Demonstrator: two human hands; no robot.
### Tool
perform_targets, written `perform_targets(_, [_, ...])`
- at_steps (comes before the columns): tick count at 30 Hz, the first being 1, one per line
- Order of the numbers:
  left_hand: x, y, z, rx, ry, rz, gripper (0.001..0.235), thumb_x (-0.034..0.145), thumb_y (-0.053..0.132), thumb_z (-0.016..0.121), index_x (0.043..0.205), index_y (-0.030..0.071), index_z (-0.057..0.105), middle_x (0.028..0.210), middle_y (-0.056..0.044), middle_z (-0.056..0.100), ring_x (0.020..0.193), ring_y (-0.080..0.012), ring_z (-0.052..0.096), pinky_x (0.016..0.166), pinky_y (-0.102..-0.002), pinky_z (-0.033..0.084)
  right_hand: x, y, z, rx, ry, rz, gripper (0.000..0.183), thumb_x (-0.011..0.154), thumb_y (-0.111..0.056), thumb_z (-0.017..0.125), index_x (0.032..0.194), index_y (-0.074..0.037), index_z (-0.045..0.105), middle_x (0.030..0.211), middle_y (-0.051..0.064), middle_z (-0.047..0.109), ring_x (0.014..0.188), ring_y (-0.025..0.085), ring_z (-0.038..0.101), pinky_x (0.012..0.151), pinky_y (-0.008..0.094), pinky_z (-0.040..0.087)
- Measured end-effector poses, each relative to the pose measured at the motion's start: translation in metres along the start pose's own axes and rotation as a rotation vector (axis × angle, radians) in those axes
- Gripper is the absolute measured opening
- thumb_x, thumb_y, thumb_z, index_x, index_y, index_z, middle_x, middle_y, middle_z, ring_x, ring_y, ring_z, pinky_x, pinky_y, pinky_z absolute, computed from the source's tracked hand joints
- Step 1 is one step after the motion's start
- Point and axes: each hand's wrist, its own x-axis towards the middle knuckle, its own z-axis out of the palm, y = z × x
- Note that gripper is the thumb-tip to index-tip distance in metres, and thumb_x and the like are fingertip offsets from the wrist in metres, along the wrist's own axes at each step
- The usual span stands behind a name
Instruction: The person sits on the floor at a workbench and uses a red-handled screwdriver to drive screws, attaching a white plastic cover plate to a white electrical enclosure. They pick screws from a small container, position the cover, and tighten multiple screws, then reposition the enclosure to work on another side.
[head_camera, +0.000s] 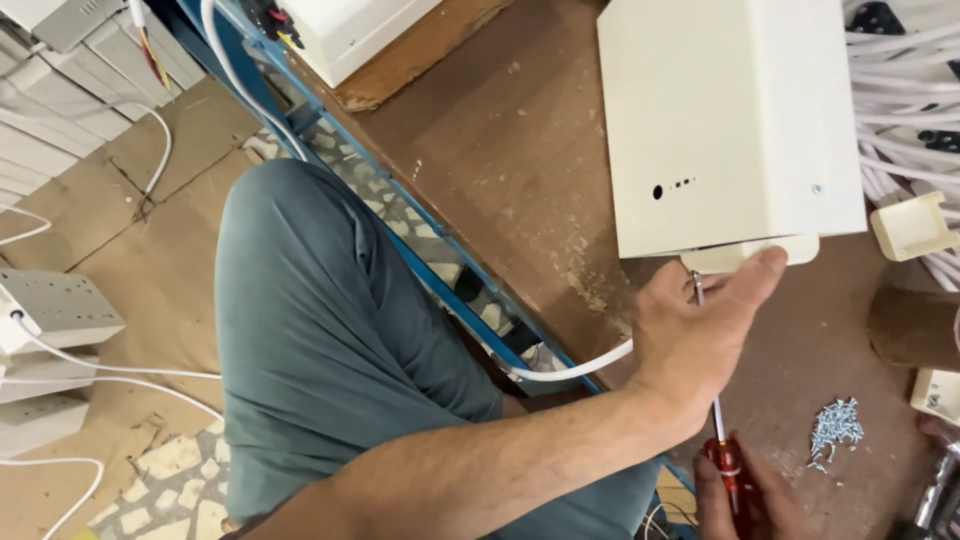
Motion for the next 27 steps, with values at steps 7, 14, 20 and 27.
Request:
perform_targets(7, [0.000, -0.004, 0.001, 0.024, -0.020, 0.059, 0.067, 0.089, 0.058, 0.073, 0.125, 0.003, 0.064, 0.122, -0.014, 0.069, 0.118, -0.0248, 0.065, 0.099, -0.047, 0.055, 0.017, -0.003, -0.022, -0.308, -0.027, -0.104, 0.043, 0.091, -0.007, 0.080, 0.130, 0.001, 0.066, 0.103, 0.018, 0.074, 0.096, 0.021, 0.072, 0.092, 0.033, 0.057])
perform_targets(14, [0.002, -0.006, 0.004, 0.075, -0.012, 0.016, 0.068, 0.090, 0.058, 0.067, 0.126, 0.000, 0.062, 0.116, -0.017, 0.066, 0.106, -0.0275, 0.065, 0.088, -0.045, 0.059, 0.034, 0.009, -0.043, -0.421, -0.036, -0.338, 0.047, 0.093, -0.015, 0.081, 0.136, -0.003, 0.065, 0.099, 0.018, 0.073, 0.087, 0.018, 0.072, 0.085, 0.030, 0.058])
perform_targets(20, [0.000, -0.007, -0.002, 0.010, -0.078, 0.055, 0.066, 0.095, 0.057, 0.064, 0.128, 0.000, 0.060, 0.118, -0.017, 0.065, 0.113, -0.0259, 0.064, 0.093, -0.044, 0.057, 0.040, 0.037, -0.048, -0.466, -0.082, -0.259, 0.046, 0.089, -0.013, 0.081, 0.132, -0.003, 0.067, 0.091, 0.018, 0.075, 0.077, 0.019, 0.073, 0.079, 0.031, 0.057])
perform_targets(27, [-0.002, -0.004, -0.001, -0.079, -0.079, 0.035, 0.066, 0.095, 0.051, 0.070, 0.132, -0.001, 0.054, 0.124, -0.018, 0.061, 0.127, -0.0307, 0.062, 0.106, -0.044, 0.056, 0.023, 0.003, -0.032, -0.375, -0.067, -0.328, 0.046, 0.090, -0.010, 0.081, 0.133, -0.001, 0.066, 0.103, 0.019, 0.073, 0.097, 0.020, 0.073, 0.093, 0.032, 0.057])
